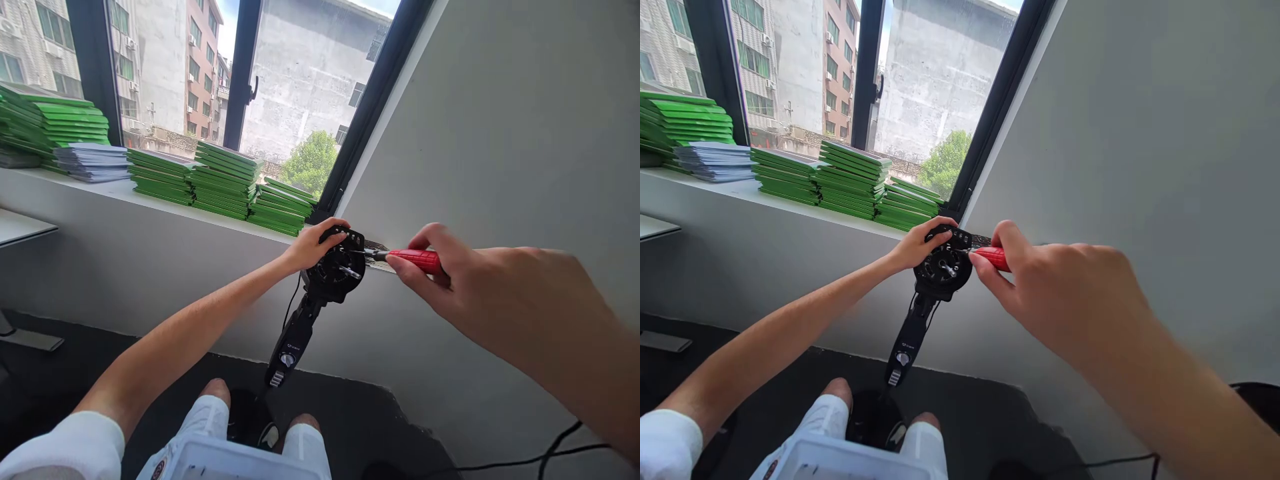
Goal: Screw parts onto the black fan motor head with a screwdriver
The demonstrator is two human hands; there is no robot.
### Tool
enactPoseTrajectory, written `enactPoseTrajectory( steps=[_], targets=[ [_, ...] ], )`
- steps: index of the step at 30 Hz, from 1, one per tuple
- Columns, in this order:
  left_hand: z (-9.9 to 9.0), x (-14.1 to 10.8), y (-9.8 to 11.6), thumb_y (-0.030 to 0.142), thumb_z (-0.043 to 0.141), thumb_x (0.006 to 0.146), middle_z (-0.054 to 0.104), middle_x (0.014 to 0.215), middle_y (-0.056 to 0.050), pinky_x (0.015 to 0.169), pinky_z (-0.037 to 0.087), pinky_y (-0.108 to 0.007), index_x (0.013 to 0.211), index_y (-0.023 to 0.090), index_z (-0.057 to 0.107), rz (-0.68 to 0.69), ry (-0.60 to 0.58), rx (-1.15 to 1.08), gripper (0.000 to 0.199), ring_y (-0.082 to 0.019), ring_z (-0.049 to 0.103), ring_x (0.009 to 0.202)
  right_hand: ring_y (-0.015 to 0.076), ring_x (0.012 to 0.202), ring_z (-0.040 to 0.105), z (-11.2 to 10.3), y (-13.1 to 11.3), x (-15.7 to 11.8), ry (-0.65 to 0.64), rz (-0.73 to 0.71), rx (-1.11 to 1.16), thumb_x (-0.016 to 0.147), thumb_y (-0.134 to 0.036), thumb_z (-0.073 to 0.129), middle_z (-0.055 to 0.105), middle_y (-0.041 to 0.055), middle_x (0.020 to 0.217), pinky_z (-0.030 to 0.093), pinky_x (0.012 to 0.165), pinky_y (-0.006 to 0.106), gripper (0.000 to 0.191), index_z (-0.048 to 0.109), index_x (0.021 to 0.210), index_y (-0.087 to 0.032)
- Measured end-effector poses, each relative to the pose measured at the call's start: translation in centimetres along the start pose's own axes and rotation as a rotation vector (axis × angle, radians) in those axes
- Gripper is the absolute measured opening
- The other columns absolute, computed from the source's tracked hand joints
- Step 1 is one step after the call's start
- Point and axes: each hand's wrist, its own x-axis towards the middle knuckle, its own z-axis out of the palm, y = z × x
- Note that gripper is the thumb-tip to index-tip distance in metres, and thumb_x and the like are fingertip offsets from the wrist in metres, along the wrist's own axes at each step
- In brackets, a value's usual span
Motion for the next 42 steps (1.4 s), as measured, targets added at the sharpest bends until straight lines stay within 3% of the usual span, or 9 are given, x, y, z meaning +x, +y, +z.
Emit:
enactPoseTrajectory(
  steps=[3, 8, 12, 15, 26, 31, 35, 39, 42],
  targets=[
    [0.0, 0.0, 0.0, 0.031, 0.053, 0.098, 0.071, 0.111, -0.004, 0.099, 0.049, -0.033, 0.119, 0.02, 0.063, 0.019, 0.004, -0.01, 0.026, -0.022, 0.065, 0.107, 0.0127, 0.036, 0.044, -0.4, -0.2, 0.3, -0.046, -0.062, 0.124, 0.101, -0.059, 0.026, 0.06, -0.001, 0.054, 0.027, 0.041, 0.025, 0.05, 0.054, 0.111, -0.019],
    [-0.1, 0.0, 0.0, 0.032, 0.052, 0.098, 0.073, 0.109, -0.003, 0.099, 0.049, -0.032, 0.121, 0.023, 0.062, 0.004, 0.001, 0.009, 0.027, -0.021, 0.066, 0.106, 0.0146, 0.033, 0.036, -0.7, -0.6, 0.9, 0.049, -0.022, -0.298, 0.099, -0.068, 0.009, 0.032, -0.0031, 0.035, 0.019, 0.04, 0.025, 0.07, 0.057, 0.076, -0.021],
    [-0.2, -0.1, -0.1, 0.032, 0.052, 0.099, 0.073, 0.11, -0.002, 0.099, 0.048, -0.031, 0.121, 0.023, 0.062, -0.001, 0.002, 0.014, 0.026, -0.021, 0.066, 0.107, 0.0128, 0.033, 0.041, -0.6, -0.6, 1.1, 0.003, -0.088, -0.081, 0.098, -0.066, 0.003, 0.046, -0.0041, 0.041, 0.023, 0.04, 0.022, 0.075, 0.059, 0.104, -0.017],
    [-0.2, 0.0, -0.1, 0.032, 0.052, 0.099, 0.073, 0.105, -0.002, 0.096, 0.049, -0.03, 0.122, 0.023, 0.062, -0.016, 0.003, 0.027, 0.027, -0.02, 0.067, 0.102, 0.0156, 0.034, 0.038, -0.7, -0.4, 1.2, -0.034, -0.003, -0.251, 0.097, -0.065, -0.003, 0.037, -0.0023, 0.037, 0.021, 0.041, 0.025, 0.079, 0.06, 0.086, -0.02],
    [-0.1, -0.1, -0.5, 0.033, 0.052, 0.099, 0.071, 0.112, -0.004, 0.1, 0.047, -0.032, 0.121, 0.021, 0.062, 0.009, 0.016, 0.003, 0.027, -0.022, 0.065, 0.107, 0.015, 0.044, 0.041, -1.5, -0.9, 2.4, -0.276, 0.122, -0.053, 0.093, -0.056, 0.032, 0.051, -0.0016, 0.048, 0.025, 0.05, 0.026, 0.044, 0.058, 0.103, -0.022],
    [-0.7, 0.0, -0.6, 0.033, 0.05, 0.099, 0.07, 0.11, -0.003, 0.099, 0.048, -0.032, 0.122, 0.021, 0.06, 0.009, -0.026, 0.003, 0.027, -0.021, 0.063, 0.106, 0.0179, 0.047, 0.04, -1.5, -0.6, 2.4, -0.291, 0.208, -0.17, 0.097, -0.063, 0.018, 0.05, 0.0027, 0.049, 0.028, 0.052, 0.03, 0.058, 0.06, 0.091, -0.023],
    [-1.1, -0.1, -0.2, 0.033, 0.048, 0.1, 0.069, 0.107, -0.004, 0.097, 0.048, -0.033, 0.122, 0.02, 0.059, 0.01, -0.064, 0.01, 0.028, -0.021, 0.063, 0.102, 0.0176, 0.048, 0.046, -1.5, -0.9, 2.1, -0.333, 0.156, 0.013, 0.095, -0.063, 0.031, 0.059, 0.0016, 0.056, 0.031, 0.056, 0.031, 0.054, 0.057, 0.12, -0.023],
    [-1.3, -0.2, 0.1, 0.034, 0.048, 0.1, 0.069, 0.105, -0.004, 0.096, 0.049, -0.033, 0.122, 0.02, 0.059, 0.0, -0.064, 0.016, 0.028, -0.021, 0.063, 0.101, 0.0186, 0.048, 0.044, -1.8, -1.3, 2.1, -0.273, 0.185, -0.202, 0.097, -0.068, 0.01, 0.049, 0.0045, 0.048, 0.027, 0.055, 0.032, 0.074, 0.066, 0.095, -0.019],
    [-1.3, -0.1, 0.0, 0.034, 0.048, 0.1, 0.069, 0.106, -0.004, 0.096, 0.05, -0.034, 0.122, 0.02, 0.059, 0.01, -0.073, 0.018, 0.028, -0.021, 0.063, 0.101, 0.0165, 0.047, 0.044, -1.8, -1.4, 2.2, -0.307, 0.122, -0.045, 0.096, -0.064, 0.025, 0.054, 0.0017, 0.052, 0.028, 0.054, 0.03, 0.059, 0.064, 0.111, -0.021]
  ],
)
